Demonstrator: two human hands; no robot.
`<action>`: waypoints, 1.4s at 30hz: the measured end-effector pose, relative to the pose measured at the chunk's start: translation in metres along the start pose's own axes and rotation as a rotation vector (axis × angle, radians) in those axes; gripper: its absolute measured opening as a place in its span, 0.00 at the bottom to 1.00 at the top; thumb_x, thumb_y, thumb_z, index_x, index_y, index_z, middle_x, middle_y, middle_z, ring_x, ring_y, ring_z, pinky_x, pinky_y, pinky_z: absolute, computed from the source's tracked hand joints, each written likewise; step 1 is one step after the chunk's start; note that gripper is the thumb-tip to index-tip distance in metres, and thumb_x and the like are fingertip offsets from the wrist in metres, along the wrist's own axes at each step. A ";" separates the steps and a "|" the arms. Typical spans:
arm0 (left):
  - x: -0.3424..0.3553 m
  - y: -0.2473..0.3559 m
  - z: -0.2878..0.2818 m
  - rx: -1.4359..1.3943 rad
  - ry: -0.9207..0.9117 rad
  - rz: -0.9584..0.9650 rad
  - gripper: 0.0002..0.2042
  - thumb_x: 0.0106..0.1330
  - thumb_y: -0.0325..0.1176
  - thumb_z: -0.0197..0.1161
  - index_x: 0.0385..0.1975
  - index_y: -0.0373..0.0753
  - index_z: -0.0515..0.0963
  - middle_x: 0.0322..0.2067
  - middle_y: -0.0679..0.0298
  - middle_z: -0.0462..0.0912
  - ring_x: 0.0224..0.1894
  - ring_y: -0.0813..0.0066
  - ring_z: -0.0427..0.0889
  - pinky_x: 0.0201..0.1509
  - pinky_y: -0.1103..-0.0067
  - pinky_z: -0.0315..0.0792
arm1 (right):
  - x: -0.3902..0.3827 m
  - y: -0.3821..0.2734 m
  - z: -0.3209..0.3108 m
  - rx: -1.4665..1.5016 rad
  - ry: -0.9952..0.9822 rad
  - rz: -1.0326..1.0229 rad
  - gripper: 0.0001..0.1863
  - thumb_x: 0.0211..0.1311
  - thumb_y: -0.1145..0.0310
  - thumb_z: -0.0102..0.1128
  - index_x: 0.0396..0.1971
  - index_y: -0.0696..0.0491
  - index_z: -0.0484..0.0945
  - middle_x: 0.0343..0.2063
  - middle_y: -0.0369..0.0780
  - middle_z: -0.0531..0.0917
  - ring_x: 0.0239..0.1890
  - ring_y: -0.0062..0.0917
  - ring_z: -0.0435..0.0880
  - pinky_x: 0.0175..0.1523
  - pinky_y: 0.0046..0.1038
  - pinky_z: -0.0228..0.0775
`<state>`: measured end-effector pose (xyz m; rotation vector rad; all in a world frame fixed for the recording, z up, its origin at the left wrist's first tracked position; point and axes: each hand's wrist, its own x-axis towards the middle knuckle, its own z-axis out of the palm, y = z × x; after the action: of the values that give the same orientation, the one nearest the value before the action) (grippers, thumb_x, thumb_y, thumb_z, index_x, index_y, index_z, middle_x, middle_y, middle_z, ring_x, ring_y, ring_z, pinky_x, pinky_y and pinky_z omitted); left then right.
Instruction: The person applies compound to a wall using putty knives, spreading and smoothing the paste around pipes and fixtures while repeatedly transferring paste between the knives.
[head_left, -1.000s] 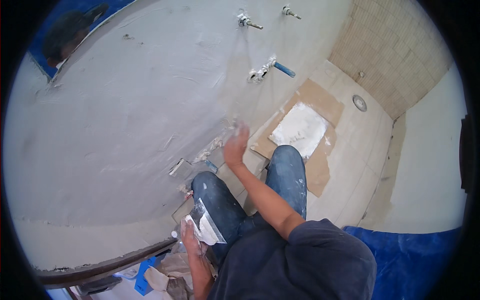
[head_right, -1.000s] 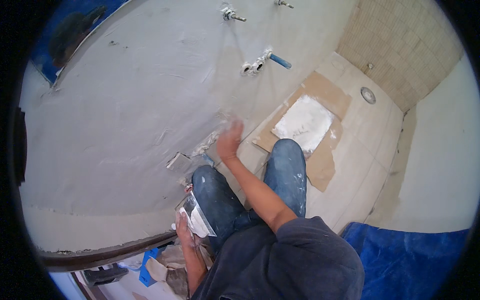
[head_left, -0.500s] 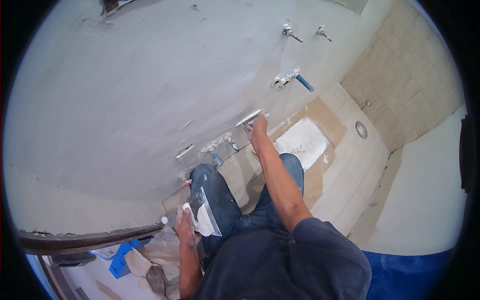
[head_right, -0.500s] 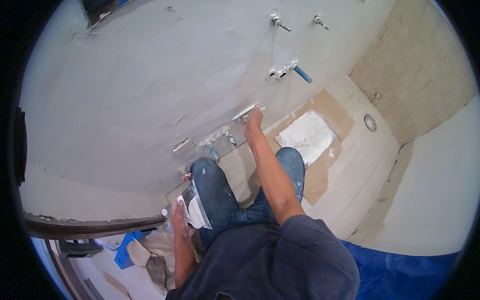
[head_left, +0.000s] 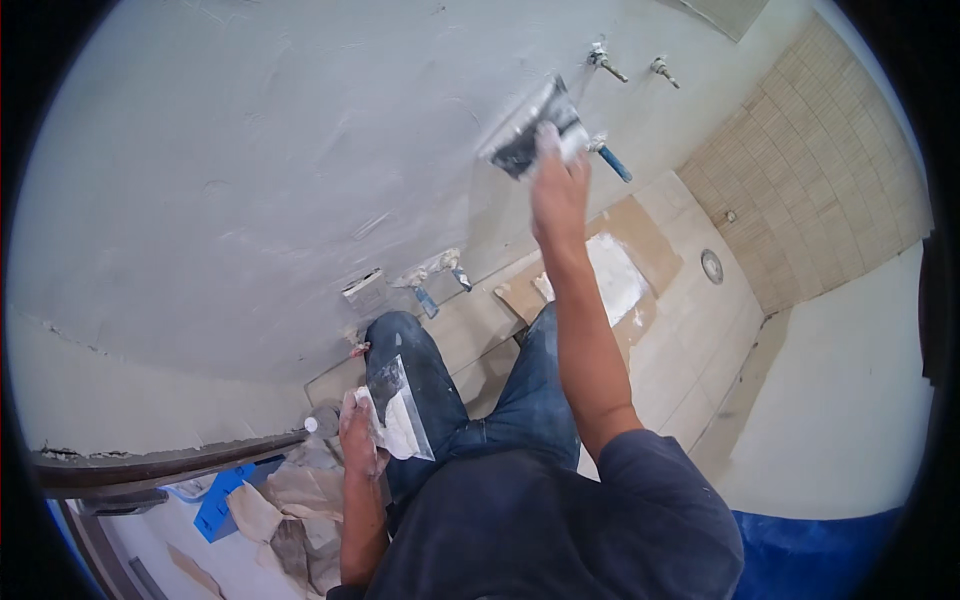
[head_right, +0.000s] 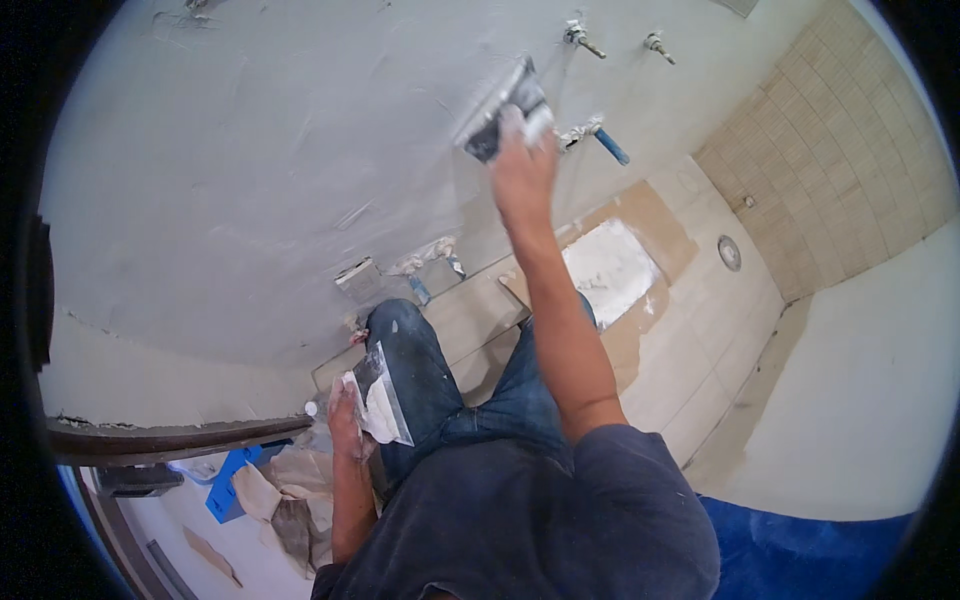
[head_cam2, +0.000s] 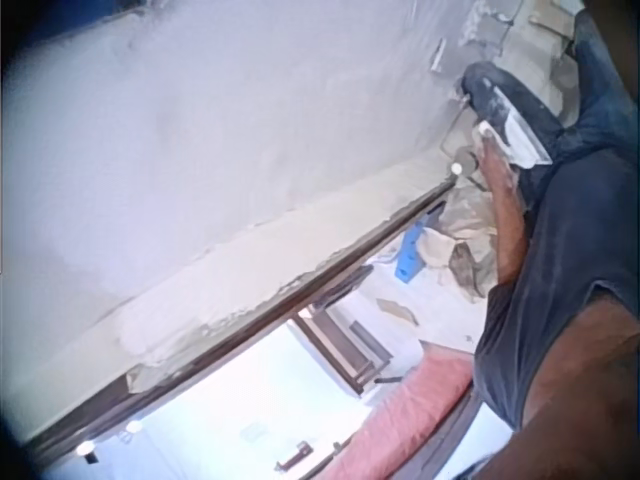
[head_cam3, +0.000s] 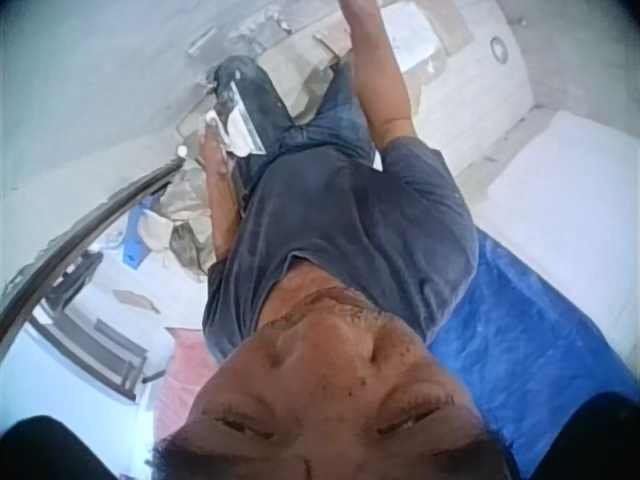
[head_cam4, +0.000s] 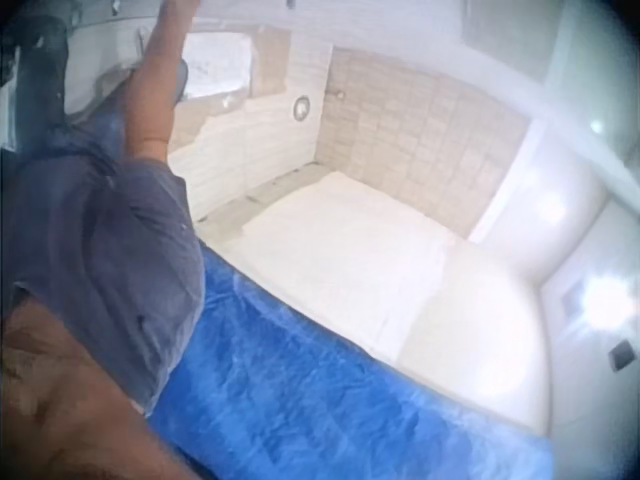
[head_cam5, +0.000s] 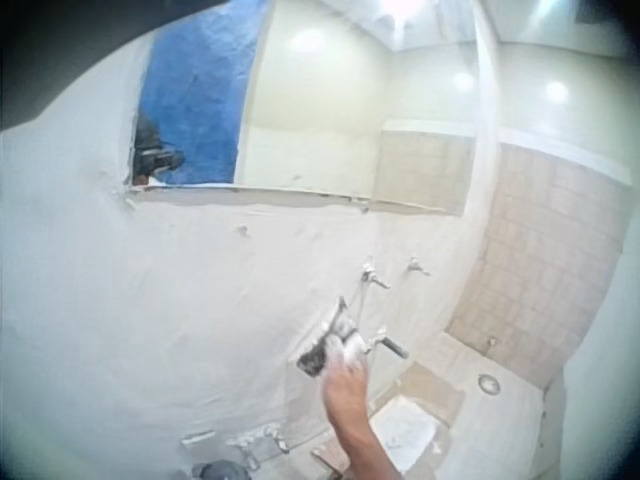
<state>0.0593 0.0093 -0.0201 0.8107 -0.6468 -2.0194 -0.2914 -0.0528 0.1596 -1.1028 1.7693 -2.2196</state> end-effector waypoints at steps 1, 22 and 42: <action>0.001 0.000 -0.001 0.019 0.046 -0.020 0.12 0.72 0.34 0.50 0.50 0.37 0.69 0.43 0.63 0.78 0.45 0.73 0.80 0.49 0.74 0.76 | -0.010 0.012 -0.015 0.021 0.047 0.091 0.22 0.69 0.60 0.53 0.53 0.63 0.71 0.47 0.43 0.78 0.47 0.25 0.77 0.52 0.27 0.69; 0.003 -0.007 -0.004 0.183 0.216 -0.057 0.23 0.70 0.35 0.54 0.62 0.33 0.62 0.53 0.58 0.73 0.52 0.65 0.77 0.56 0.69 0.73 | -0.107 0.173 0.054 -0.610 0.295 0.103 0.27 0.66 0.68 0.49 0.64 0.60 0.59 0.54 0.53 0.69 0.56 0.47 0.69 0.61 0.44 0.59; 0.008 -0.005 -0.005 0.177 0.140 -0.005 0.21 0.71 0.32 0.51 0.60 0.30 0.62 0.51 0.55 0.76 0.52 0.64 0.78 0.57 0.69 0.73 | -0.017 0.177 0.021 -0.048 0.507 0.515 0.32 0.70 0.51 0.43 0.58 0.67 0.59 0.60 0.61 0.64 0.63 0.53 0.63 0.67 0.43 0.56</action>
<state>0.0565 0.0044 -0.0291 1.0489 -0.7510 -1.9091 -0.3288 -0.1181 -0.0024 -0.0385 1.9874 -2.2331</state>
